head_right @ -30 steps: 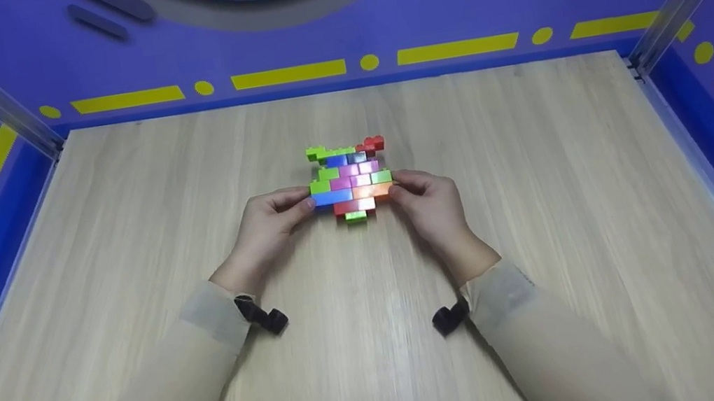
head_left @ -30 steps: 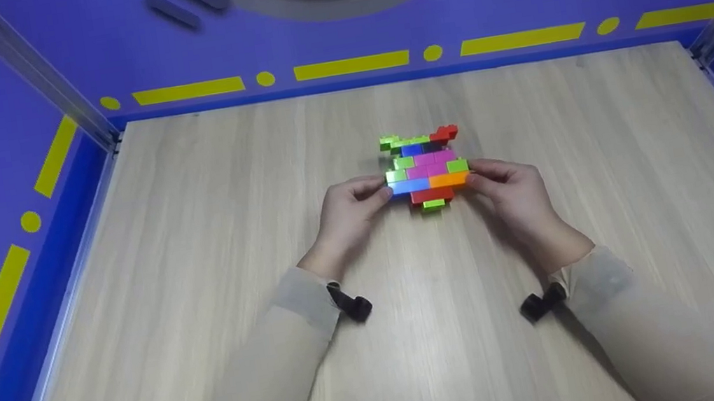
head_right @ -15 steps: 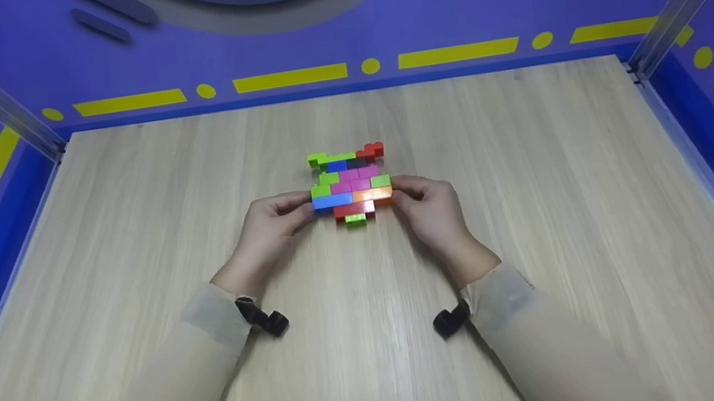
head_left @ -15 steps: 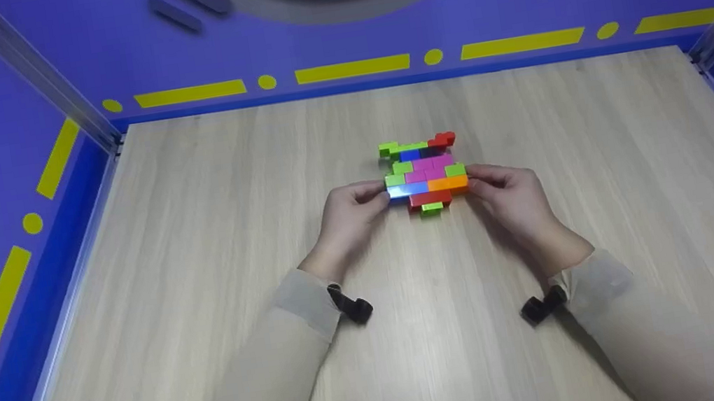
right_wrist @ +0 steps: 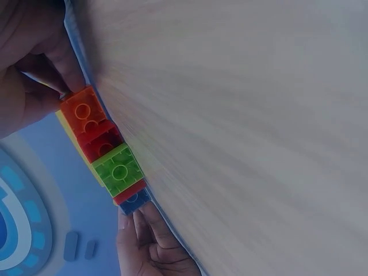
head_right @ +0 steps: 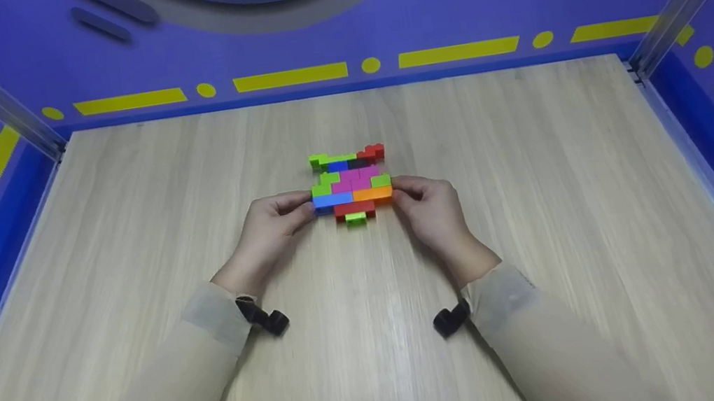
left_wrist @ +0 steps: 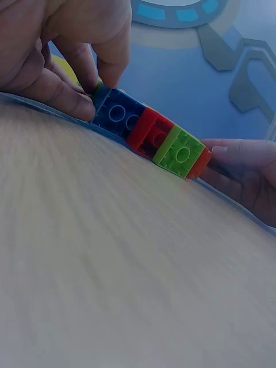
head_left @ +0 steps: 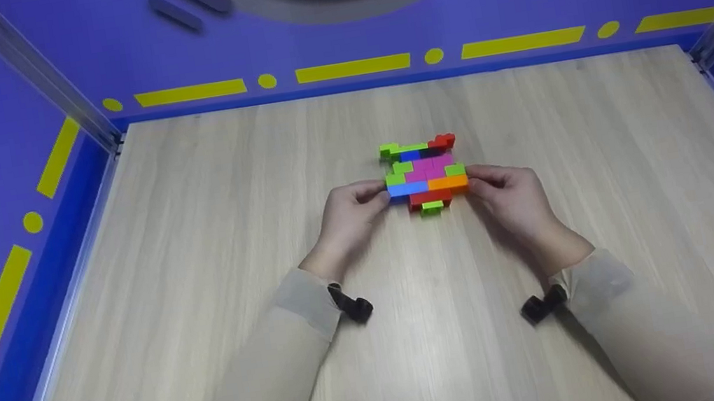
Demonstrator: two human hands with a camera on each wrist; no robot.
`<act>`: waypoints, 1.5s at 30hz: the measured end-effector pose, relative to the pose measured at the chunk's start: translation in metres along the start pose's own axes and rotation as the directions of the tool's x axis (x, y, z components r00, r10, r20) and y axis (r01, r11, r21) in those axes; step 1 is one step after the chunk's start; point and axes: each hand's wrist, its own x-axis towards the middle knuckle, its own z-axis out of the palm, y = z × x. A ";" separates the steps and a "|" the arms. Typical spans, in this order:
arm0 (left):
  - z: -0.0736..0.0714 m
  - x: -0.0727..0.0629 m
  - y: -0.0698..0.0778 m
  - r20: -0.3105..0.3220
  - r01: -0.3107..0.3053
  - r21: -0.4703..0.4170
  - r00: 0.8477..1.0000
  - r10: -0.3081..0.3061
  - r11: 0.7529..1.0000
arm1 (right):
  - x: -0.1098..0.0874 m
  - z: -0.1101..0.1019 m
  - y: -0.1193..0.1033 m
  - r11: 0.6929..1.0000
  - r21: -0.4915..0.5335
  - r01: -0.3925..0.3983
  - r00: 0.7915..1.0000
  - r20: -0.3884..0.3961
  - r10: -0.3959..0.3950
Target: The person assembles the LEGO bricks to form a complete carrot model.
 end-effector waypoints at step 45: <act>-0.001 -0.004 -0.007 -0.025 0.029 0.007 0.999 -0.028 1.000 | 0.003 -0.001 0.010 1.000 0.008 -0.007 0.999 0.034 0.007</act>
